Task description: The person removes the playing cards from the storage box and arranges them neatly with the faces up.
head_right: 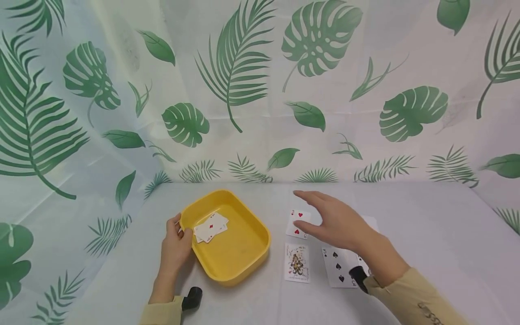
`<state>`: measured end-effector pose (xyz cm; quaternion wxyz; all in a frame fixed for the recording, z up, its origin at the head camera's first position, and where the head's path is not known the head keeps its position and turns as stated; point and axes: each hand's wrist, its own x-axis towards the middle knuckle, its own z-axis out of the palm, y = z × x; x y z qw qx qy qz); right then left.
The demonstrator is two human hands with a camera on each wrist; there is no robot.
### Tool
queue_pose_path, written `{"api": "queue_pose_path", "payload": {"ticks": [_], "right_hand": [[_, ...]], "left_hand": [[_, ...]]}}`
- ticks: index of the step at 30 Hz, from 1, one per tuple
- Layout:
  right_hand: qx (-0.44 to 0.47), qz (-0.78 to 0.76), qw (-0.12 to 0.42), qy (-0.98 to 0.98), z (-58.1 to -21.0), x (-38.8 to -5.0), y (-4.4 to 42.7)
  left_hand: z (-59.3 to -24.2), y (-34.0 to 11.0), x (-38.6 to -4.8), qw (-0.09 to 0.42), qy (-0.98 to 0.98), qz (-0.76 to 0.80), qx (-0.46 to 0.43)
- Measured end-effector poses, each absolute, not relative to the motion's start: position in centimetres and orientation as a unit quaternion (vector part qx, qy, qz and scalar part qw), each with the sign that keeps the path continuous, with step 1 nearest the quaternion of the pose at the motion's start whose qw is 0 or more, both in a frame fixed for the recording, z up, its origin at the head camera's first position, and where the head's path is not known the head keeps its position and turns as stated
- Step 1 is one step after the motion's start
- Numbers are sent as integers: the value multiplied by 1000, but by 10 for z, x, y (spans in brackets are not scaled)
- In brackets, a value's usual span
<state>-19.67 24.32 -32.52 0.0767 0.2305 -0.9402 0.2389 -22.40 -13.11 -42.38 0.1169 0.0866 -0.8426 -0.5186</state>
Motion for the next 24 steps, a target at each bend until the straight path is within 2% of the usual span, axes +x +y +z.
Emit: {"api": "queue_pose_path", "payload": {"ticks": [8, 14, 24], "right_hand": [[275, 249, 60, -927, -317, -228, 175], [283, 239, 27, -929, -312, -246, 132], [307, 221, -27, -925, -325, -272, 69]], "left_hand": [[-425, -131, -224, 119, -840, -521, 89], [-428, -130, -225, 128, -840, -519, 88], [-428, -131, -226, 132, -848, -507, 85]]}}
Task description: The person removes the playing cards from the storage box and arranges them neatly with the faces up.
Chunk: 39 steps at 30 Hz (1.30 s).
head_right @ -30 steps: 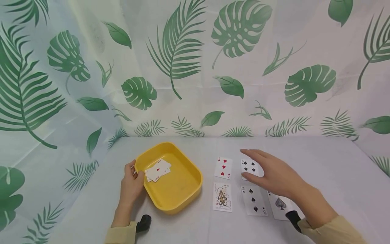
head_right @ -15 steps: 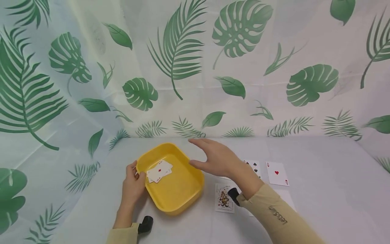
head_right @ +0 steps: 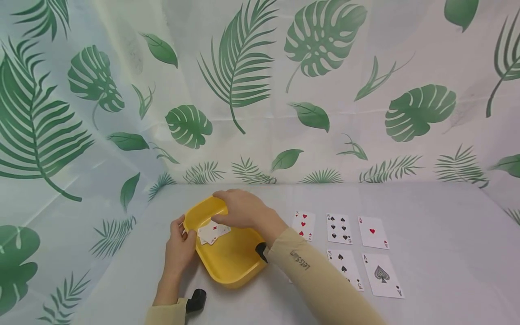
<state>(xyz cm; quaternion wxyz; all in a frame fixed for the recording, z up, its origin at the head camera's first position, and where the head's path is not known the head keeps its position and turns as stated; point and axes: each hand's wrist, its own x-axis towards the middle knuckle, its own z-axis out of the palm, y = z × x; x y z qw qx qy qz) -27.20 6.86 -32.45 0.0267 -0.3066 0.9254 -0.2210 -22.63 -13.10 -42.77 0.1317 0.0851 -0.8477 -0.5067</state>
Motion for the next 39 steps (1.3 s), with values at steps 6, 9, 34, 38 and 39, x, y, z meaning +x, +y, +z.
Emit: {"api": "queue_pose_path", "payload": {"ticks": [6, 9, 34, 38, 39], "right_hand": [[-290, -198, 69, 934, -341, -281, 41], [-280, -179, 90, 939, -352, -283, 34], [-227, -24, 107, 968, -392, -281, -10], [-231, -1, 89, 969, -391, -284, -16], [-231, 2, 88, 969, -391, -284, -18]], "left_hand": [[-429, -130, -225, 131, -842, -517, 79], [-430, -128, -224, 132, -842, -518, 74], [-432, -131, -226, 135, -845, -512, 74], [-431, -133, -226, 136, -845, -511, 77], [-431, -134, -227, 136, -845, -511, 77]]}}
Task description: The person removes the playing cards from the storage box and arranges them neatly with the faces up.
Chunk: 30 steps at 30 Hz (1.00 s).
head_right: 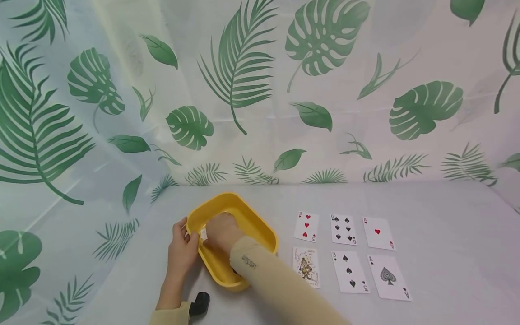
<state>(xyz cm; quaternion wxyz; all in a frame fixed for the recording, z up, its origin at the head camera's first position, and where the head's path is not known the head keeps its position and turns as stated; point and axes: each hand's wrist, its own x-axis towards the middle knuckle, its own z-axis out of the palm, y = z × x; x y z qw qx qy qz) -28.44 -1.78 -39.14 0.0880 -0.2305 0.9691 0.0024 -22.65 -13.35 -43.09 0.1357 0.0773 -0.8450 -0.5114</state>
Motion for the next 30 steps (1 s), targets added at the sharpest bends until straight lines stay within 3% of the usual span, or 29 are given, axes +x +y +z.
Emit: {"api": "queue_pose_path", "payload": {"ticks": [11, 30], "right_hand": [[-220, 31, 61, 973, -395, -289, -23], [-220, -77, 65, 970, -377, -291, 2]], "left_hand": [[-430, -133, -226, 134, -844, -513, 82], [-432, -135, -228, 136, -837, -525, 75]]}}
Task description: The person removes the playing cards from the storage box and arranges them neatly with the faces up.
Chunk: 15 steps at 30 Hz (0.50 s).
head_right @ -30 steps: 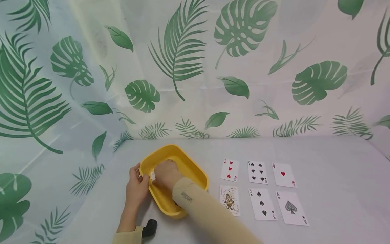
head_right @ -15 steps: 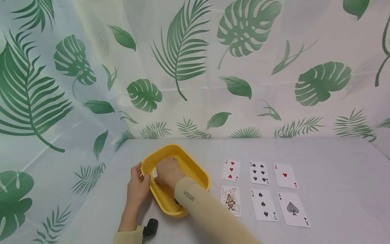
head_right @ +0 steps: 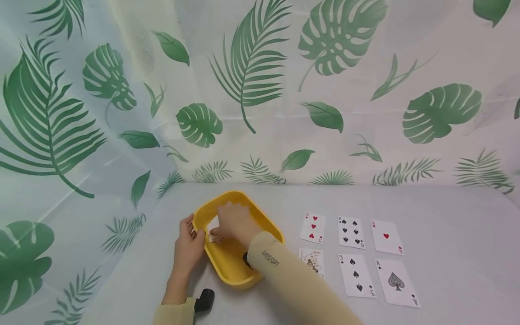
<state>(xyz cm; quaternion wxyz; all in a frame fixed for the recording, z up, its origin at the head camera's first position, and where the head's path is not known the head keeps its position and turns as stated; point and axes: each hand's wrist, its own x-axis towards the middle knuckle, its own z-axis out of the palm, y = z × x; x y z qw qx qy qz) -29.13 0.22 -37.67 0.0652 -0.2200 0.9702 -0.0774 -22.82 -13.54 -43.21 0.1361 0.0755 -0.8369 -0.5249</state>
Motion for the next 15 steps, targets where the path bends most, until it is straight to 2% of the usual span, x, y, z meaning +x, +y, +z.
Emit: {"api": "queue_pose_path", "payload": {"ticks": [9, 15], "right_hand": [[-247, -153, 31, 956, -361, -288, 30], [-252, -175, 27, 951, -348, -288, 40]], "left_hand": [[-431, -131, -228, 137, -837, -524, 78], [-430, -132, -227, 138, -837, -523, 84]]}}
